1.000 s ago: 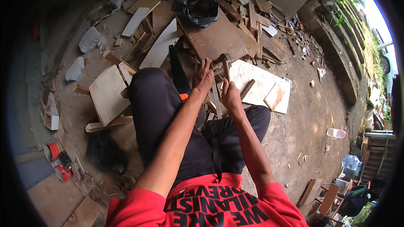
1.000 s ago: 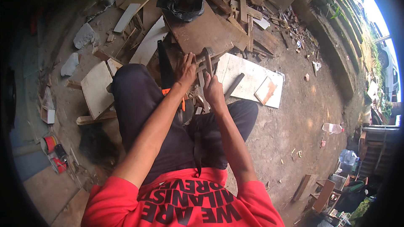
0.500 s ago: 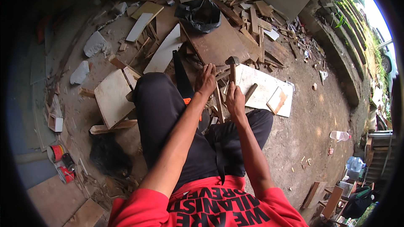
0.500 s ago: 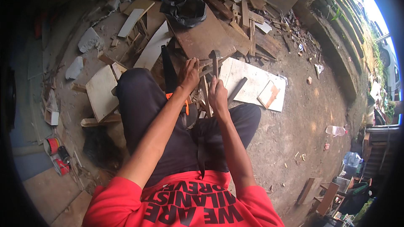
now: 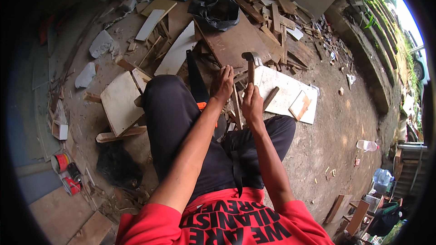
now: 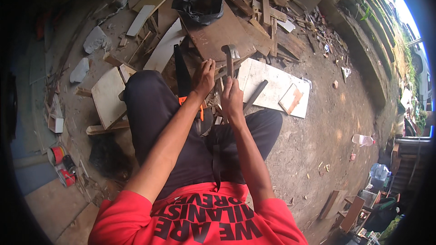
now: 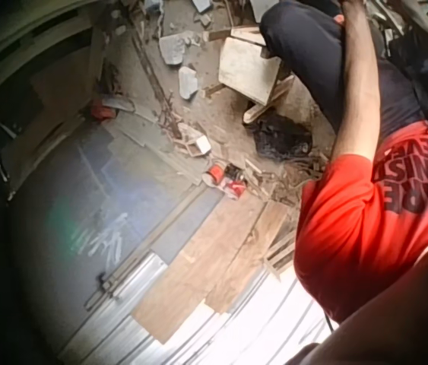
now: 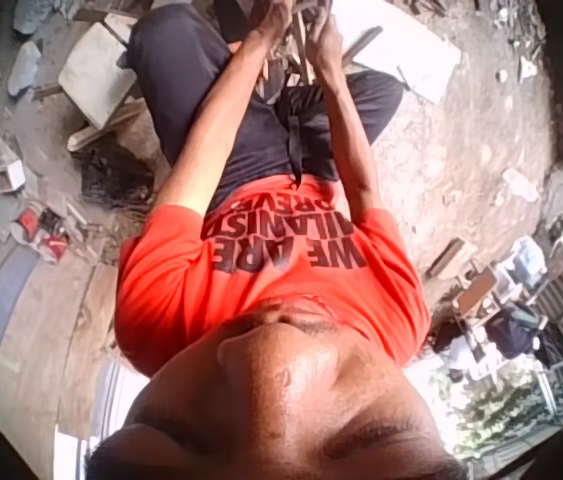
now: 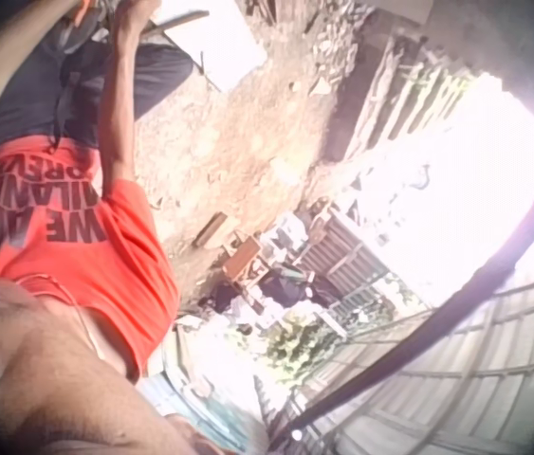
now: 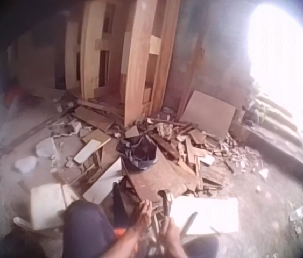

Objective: The person sits on the floor and uses a hammer to drive nails into a small wooden stool. They repeatedly position nails and strike them with the hammer, occasionally adjusting the stool's position.

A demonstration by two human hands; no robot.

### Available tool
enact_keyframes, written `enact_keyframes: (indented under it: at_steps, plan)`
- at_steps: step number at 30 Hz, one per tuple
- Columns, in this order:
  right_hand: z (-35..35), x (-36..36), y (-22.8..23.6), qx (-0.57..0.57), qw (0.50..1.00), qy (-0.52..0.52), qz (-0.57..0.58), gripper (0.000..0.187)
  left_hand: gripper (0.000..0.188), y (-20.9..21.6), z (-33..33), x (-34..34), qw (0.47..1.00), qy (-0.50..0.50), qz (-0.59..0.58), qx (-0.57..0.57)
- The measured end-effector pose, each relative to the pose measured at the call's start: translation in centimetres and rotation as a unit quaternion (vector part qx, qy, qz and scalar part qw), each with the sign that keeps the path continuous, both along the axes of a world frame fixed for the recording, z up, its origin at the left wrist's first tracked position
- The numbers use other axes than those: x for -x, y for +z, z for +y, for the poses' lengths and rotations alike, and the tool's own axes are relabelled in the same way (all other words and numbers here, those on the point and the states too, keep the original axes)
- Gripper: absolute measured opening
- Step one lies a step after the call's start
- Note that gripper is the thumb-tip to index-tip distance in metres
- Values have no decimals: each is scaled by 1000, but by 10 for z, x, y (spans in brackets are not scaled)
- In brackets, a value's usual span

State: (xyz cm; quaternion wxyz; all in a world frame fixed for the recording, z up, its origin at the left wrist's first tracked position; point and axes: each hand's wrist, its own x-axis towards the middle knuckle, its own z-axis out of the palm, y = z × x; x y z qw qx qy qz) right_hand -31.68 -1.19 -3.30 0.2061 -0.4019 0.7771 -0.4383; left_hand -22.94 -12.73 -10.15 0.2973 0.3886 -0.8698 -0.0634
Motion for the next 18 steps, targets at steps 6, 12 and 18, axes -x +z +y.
enact_keyframes:
  at_steps: [6, 12, 18]
  plan:
    - [-6, 11, -2, -65, 997, 38, 26, 45, 44, -5, 0, 0, 999, 13, -33, 15]
    - [1, 19, -34, -98, 982, 46, 152, 48, 45, -1, -1, 8, 1000, 9, -15, 1]
    - [1, -2, 17, -4, 1000, 22, 20, 42, 42, -6, 2, 0, 1000, 15, 9, 8]
